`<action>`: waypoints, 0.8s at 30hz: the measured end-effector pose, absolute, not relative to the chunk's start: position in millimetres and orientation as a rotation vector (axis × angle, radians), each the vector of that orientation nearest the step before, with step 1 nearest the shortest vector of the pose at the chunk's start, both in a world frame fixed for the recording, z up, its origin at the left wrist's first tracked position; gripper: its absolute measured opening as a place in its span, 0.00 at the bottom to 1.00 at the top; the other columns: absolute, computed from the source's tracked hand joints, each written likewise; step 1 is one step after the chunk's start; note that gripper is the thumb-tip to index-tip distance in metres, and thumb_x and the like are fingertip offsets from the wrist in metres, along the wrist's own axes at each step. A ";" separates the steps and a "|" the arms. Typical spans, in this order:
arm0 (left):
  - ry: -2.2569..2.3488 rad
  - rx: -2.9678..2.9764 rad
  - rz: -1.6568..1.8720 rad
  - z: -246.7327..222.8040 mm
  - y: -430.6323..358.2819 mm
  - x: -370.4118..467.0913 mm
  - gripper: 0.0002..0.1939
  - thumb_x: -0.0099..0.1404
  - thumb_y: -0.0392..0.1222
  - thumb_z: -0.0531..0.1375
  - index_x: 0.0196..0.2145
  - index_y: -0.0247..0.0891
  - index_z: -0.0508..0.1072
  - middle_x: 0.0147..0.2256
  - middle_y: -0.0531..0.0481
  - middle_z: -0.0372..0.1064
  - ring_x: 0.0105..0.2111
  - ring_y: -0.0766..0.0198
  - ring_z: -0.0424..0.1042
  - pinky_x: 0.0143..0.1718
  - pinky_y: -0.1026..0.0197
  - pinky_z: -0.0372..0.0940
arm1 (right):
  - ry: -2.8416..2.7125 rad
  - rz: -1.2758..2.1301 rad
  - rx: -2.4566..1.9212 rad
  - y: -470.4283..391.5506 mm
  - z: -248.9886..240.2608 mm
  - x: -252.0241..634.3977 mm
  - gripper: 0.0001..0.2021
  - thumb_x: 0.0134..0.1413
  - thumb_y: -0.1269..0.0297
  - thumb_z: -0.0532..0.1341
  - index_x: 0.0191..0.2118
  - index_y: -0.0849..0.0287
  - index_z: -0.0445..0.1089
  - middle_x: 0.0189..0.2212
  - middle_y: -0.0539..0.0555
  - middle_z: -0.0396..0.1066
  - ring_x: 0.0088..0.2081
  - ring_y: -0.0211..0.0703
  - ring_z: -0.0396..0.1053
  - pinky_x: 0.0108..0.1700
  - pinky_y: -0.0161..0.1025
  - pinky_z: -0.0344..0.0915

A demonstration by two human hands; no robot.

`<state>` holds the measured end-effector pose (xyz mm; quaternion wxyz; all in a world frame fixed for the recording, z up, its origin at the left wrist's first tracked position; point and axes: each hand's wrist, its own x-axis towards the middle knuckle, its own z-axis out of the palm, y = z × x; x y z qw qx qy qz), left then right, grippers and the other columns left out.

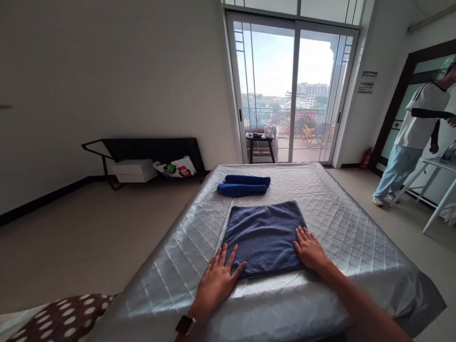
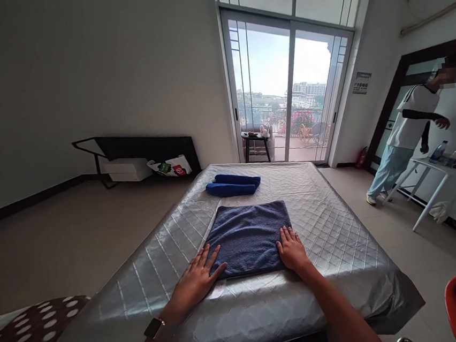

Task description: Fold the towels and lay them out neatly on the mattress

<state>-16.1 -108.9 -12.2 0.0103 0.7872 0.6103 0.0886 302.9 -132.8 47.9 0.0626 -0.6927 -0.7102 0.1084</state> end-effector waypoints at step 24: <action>1.840 2.579 0.290 -33.8 -107.1 -11.0 0.36 0.70 0.66 0.43 0.68 0.47 0.56 0.70 0.42 0.47 0.70 0.44 0.44 0.67 0.36 0.45 | -2.001 0.220 -2.160 -68.5 28.0 294.7 0.31 0.70 0.54 0.41 0.72 0.64 0.46 0.72 0.58 0.45 0.72 0.45 0.40 0.70 0.45 0.37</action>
